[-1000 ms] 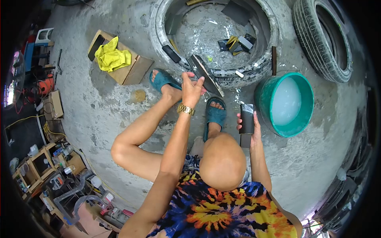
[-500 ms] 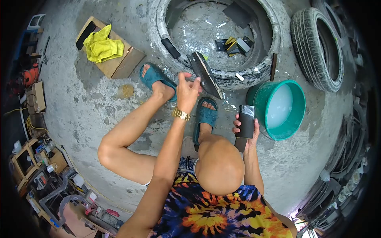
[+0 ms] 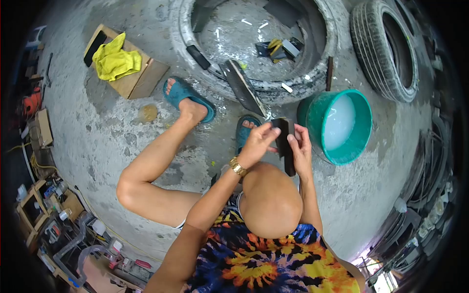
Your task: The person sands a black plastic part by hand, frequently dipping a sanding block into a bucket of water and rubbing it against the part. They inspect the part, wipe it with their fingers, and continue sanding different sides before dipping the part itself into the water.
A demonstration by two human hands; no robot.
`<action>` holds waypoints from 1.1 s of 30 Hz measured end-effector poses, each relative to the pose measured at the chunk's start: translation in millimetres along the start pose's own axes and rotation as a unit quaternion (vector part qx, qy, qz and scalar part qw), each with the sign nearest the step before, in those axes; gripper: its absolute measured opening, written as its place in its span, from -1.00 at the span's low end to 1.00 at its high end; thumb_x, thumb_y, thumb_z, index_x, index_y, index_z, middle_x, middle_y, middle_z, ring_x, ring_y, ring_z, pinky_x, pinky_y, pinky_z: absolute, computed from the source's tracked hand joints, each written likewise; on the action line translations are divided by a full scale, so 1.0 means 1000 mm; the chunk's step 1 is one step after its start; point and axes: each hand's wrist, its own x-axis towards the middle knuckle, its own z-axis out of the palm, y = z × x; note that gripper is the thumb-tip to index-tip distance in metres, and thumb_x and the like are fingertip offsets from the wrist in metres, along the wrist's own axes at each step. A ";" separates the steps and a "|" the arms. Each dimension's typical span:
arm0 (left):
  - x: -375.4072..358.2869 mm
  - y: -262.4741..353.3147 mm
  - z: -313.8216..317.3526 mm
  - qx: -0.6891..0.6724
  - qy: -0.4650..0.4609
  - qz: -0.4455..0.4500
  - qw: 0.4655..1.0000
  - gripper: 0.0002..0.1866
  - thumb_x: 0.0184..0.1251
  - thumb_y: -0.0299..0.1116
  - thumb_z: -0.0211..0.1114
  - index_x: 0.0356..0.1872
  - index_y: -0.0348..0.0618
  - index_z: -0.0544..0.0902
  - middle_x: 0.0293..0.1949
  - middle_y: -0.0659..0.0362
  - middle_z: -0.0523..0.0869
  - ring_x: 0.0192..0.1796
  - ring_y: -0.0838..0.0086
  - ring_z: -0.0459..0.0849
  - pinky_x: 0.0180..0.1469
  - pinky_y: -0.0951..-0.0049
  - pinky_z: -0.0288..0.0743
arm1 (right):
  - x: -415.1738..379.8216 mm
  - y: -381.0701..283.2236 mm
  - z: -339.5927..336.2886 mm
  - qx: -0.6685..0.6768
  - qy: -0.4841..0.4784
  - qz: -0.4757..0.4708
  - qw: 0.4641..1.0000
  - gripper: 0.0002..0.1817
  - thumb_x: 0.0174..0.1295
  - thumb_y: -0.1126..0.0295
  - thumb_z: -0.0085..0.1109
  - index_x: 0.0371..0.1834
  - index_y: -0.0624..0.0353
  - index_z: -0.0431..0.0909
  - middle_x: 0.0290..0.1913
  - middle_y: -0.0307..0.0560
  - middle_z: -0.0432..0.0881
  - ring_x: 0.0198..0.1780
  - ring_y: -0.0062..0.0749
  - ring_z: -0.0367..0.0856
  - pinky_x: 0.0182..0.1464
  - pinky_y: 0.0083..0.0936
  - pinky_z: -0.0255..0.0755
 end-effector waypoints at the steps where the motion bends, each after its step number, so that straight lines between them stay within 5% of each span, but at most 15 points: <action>1: 0.003 -0.007 -0.005 0.005 0.006 0.002 1.000 -0.73 0.55 -0.22 0.19 0.02 -0.21 0.61 -0.17 0.24 0.71 -0.19 0.59 0.70 -0.35 0.52 0.71 | 0.000 0.001 -0.006 0.000 0.010 0.002 1.000 -0.66 0.50 0.37 0.07 0.26 0.21 0.36 0.09 -0.16 0.57 0.07 -0.51 0.54 0.11 -0.53 0.44; 3: -0.004 0.017 0.009 0.017 0.069 0.017 0.997 -0.75 0.57 -0.25 0.15 -0.33 -0.16 0.51 -0.44 0.38 0.55 -0.40 0.72 0.56 -0.47 0.61 0.58 | 0.002 0.009 -0.017 -0.088 0.071 -0.010 0.993 -0.67 0.54 0.29 -0.01 0.20 0.29 0.43 0.02 -0.12 0.61 0.08 -0.53 0.51 0.16 -0.54 0.39; 8: 0.013 -0.013 -0.007 0.167 0.124 0.136 0.969 -0.65 0.57 -0.27 0.14 -0.49 -0.16 0.41 -0.59 0.40 0.40 -0.55 0.71 0.30 -0.52 0.57 0.30 | -0.004 -0.022 -0.015 0.058 0.169 -0.022 0.984 -0.56 0.55 0.27 -0.06 0.42 0.15 0.27 -0.01 -0.05 0.61 -0.03 -0.50 0.59 -0.12 -0.49 0.59; 10: 0.015 -0.008 -0.002 0.195 0.127 0.142 0.962 -0.65 0.57 -0.27 0.13 -0.48 -0.16 0.40 -0.60 0.40 0.38 -0.55 0.69 0.30 -0.47 0.56 0.35 | -0.005 -0.034 -0.007 0.007 0.148 -0.065 0.987 -0.47 0.50 0.36 0.02 0.49 0.09 0.16 0.01 0.01 0.61 -0.04 -0.48 0.62 -0.25 -0.48 0.65; 12: 0.013 0.001 0.005 0.221 0.129 0.151 0.955 -0.65 0.57 -0.27 0.13 -0.48 -0.16 0.39 -0.61 0.39 0.35 -0.55 0.68 0.30 -0.43 0.55 0.39 | 0.000 -0.023 0.000 -0.094 0.119 -0.147 0.977 -0.47 0.41 0.45 0.16 0.44 0.16 0.31 0.08 0.04 0.63 0.00 -0.38 0.63 -0.04 -0.42 0.59; 15: 0.000 0.022 0.020 0.173 0.050 0.076 0.981 -0.76 0.58 -0.27 0.12 -0.27 -0.22 0.56 -0.43 0.31 0.60 -0.38 0.63 0.55 -0.23 0.51 0.57 | 0.016 -0.008 0.006 -0.203 0.115 -0.217 0.948 -0.48 0.36 0.50 0.24 0.38 0.23 0.40 0.14 0.06 0.63 0.12 -0.34 0.62 0.16 -0.40 0.48; 17: -0.004 0.025 0.025 0.006 0.000 0.053 0.999 -0.64 0.59 -0.25 0.12 0.25 -0.21 0.55 0.07 0.17 0.68 0.07 0.52 0.67 -0.06 0.44 0.71 | 0.021 -0.001 0.011 -0.099 0.130 -0.216 0.963 -0.52 0.37 0.51 0.23 0.35 0.26 0.42 0.16 0.07 0.62 0.14 -0.32 0.61 0.19 -0.40 0.47; 18: -0.004 0.023 0.019 -0.021 -0.009 0.038 0.999 -0.60 0.56 -0.28 0.16 0.29 -0.25 0.49 0.19 0.07 0.62 0.22 0.38 0.63 0.06 0.34 0.71 | 0.021 0.001 0.011 -0.099 0.128 -0.216 0.963 -0.52 0.37 0.51 0.23 0.35 0.26 0.42 0.16 0.07 0.62 0.14 -0.32 0.61 0.19 -0.40 0.47; 24: 0.004 0.025 0.011 0.106 0.013 0.130 0.986 -0.54 0.41 -0.37 0.36 0.24 -0.32 0.49 -0.06 0.10 0.71 -0.04 0.52 0.69 -0.02 0.45 0.64 | 0.015 0.005 0.012 -0.004 0.096 -0.145 0.985 -0.47 0.34 0.56 0.24 0.37 0.24 0.36 0.31 0.05 0.50 0.25 -0.31 0.53 0.27 -0.42 0.40; 26: 0.009 0.021 0.007 0.113 0.034 0.200 0.973 -0.58 0.32 -0.41 0.43 0.13 -0.34 0.56 -0.23 0.19 0.71 -0.22 0.61 0.66 -0.12 0.55 0.56 | 0.014 -0.005 0.007 -0.100 0.053 -0.226 0.968 -0.39 0.29 0.60 0.26 0.42 0.19 0.32 0.38 0.02 0.43 0.30 -0.31 0.48 0.33 -0.41 0.36; 29: 0.004 0.025 0.004 0.134 0.049 0.207 0.968 -0.59 0.31 -0.40 0.44 0.10 -0.34 0.57 -0.27 0.21 0.71 -0.25 0.62 0.65 -0.17 0.54 0.55 | 0.000 -0.013 0.013 0.038 -0.047 -0.081 0.995 -0.28 0.25 0.61 0.30 0.49 0.11 0.27 0.41 -0.07 0.40 0.33 -0.35 0.45 0.39 -0.42 0.31; 31: -0.002 0.034 -0.002 0.159 0.056 0.210 0.963 -0.59 0.28 -0.34 0.47 0.07 -0.33 0.58 -0.29 0.19 0.69 -0.28 0.61 0.64 -0.22 0.53 0.53 | -0.001 -0.018 0.011 -0.015 -0.044 -0.080 0.996 -0.27 0.26 0.60 0.30 0.50 0.11 0.24 0.36 -0.06 0.45 0.29 -0.40 0.48 0.35 -0.45 0.34; 33: 0.000 0.052 -0.023 0.294 0.183 0.258 0.902 -0.59 0.26 -0.27 0.48 -0.01 -0.32 0.59 -0.30 0.14 0.66 -0.33 0.53 0.65 -0.25 0.49 0.54 | 0.000 -0.019 0.006 -0.066 -0.040 -0.078 0.994 -0.26 0.26 0.60 0.31 0.51 0.12 0.22 0.30 -0.05 0.51 0.24 -0.44 0.51 0.31 -0.47 0.37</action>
